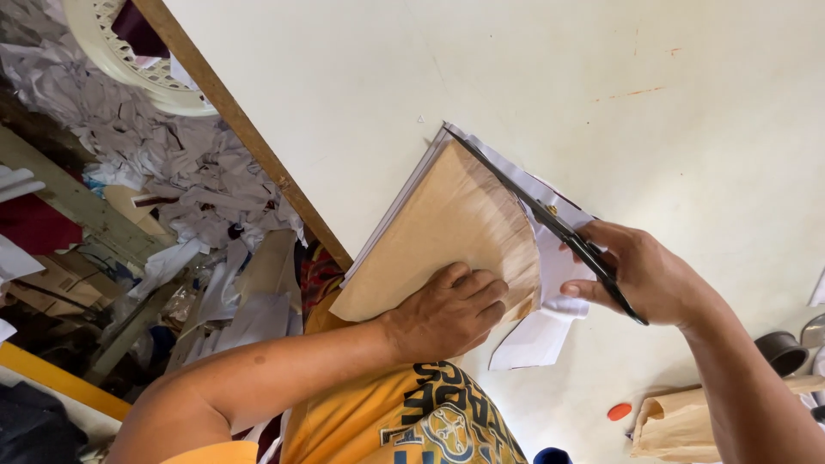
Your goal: The person folds white and maroon fabric pieces, then places a brown paper pattern on top and uses scissors to cut the fabric along the pattern's edge. The person then cuts a long strip from a white fabric piece.
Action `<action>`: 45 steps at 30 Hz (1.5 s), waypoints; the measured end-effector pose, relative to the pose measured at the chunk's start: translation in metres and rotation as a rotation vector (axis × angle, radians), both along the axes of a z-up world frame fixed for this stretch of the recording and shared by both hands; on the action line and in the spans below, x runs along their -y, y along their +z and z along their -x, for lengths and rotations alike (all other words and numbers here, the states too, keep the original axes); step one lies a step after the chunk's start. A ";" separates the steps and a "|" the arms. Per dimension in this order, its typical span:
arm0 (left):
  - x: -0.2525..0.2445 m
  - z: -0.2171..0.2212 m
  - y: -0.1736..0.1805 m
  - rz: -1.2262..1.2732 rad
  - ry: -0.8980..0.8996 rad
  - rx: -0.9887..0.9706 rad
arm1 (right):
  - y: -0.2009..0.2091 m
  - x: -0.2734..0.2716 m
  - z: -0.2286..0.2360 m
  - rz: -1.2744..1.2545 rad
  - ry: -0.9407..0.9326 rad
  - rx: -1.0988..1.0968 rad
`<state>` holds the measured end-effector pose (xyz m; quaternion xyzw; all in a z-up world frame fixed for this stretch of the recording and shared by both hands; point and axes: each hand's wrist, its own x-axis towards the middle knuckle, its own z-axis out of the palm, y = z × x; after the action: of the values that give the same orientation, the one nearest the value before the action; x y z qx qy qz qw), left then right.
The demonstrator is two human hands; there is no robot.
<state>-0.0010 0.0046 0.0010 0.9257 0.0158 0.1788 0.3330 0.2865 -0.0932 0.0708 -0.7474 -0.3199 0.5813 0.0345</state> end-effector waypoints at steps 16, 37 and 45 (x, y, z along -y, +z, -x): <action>0.013 -0.003 -0.023 0.009 -0.004 0.053 | -0.016 0.044 0.010 -0.178 -0.248 0.116; 0.123 -0.081 -0.013 -0.310 -0.563 0.059 | -0.055 0.374 0.382 -0.103 -1.575 0.614; 0.167 -0.049 -0.039 -0.005 -1.045 0.086 | 0.001 0.370 0.380 -0.080 -1.485 0.732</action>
<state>0.0485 -0.1629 -0.0377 0.8027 -0.4623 0.0265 0.3758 -0.0938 -0.4630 0.0718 -0.9043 0.2456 0.1154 0.3295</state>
